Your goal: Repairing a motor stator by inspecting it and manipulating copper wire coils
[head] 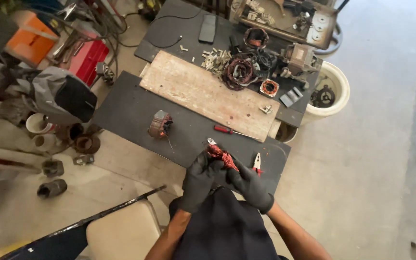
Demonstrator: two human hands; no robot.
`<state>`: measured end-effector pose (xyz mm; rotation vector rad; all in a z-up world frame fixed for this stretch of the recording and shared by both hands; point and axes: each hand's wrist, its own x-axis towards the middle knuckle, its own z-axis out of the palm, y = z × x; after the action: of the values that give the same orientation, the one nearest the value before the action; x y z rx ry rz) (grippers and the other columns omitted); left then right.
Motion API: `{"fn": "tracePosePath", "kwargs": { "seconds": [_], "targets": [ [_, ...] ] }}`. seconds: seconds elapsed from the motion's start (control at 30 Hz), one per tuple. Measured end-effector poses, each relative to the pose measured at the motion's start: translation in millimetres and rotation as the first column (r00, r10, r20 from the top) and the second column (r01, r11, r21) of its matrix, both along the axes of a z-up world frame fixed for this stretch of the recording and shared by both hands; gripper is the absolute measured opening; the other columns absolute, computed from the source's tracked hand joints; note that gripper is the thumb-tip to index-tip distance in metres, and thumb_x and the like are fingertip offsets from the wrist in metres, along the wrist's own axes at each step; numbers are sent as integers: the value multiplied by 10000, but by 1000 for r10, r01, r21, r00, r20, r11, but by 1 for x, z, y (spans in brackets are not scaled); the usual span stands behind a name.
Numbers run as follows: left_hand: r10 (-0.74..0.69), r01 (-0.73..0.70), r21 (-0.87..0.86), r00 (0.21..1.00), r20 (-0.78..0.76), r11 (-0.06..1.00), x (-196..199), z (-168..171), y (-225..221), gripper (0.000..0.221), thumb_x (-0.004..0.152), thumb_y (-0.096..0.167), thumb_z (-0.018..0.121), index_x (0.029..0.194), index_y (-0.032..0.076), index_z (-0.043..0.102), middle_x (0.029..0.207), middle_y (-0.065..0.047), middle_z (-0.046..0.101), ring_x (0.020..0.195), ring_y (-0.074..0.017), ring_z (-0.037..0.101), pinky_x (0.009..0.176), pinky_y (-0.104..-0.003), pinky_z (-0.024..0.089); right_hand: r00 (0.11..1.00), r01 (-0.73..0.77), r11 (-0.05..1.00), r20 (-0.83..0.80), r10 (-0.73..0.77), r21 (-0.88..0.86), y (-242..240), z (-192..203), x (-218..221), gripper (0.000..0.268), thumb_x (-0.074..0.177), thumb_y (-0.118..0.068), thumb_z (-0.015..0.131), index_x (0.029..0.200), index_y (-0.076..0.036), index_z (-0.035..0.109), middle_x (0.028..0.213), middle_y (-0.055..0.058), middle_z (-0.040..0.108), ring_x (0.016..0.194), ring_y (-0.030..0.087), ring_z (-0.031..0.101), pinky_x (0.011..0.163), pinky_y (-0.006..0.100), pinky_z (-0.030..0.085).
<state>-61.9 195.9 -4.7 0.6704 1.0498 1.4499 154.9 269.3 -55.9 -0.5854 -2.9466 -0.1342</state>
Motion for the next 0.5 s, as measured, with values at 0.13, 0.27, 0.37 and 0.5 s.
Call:
{"fn": "tracePosePath", "kwargs": {
  "seconds": [0.13,0.27,0.37,0.5],
  "targets": [
    [24,-37,-12,834,-551,999,3,10,26,363,1065,341,462,1240,72,631,1041,-197,752,725,-354,688,474,-302,515,631,-387,-74,-205,-748,-919,4,37,-21,343,1033,-327,516,818,-62,551,528,132,468,477,255,436,464,318,382],
    [14,1,129,993,-119,992,5,-23,48,553,983,46,630,1511,40,463,1474,-64,570,1284,-161,582,1091,-296,486,835,-362,-883,-317,-450,300,34,40,-26,668,1078,-506,243,470,-230,251,384,-91,202,326,55,183,357,199,136],
    [204,-255,260,957,208,931,27,21,63,415,1105,196,352,1433,33,547,1112,-42,725,844,30,574,490,-125,358,812,-566,-822,-217,-542,-67,32,82,-47,388,1075,-458,306,824,-165,352,443,-60,241,352,60,216,375,222,173],
    [-35,84,137,945,-324,987,-50,-23,57,417,1003,185,622,1387,27,586,1369,-119,652,1244,-227,600,997,-387,558,647,-655,-461,-128,-752,-599,23,123,-81,442,1071,-382,398,1354,-59,501,530,-11,298,392,69,267,401,257,229]
  ]
}}
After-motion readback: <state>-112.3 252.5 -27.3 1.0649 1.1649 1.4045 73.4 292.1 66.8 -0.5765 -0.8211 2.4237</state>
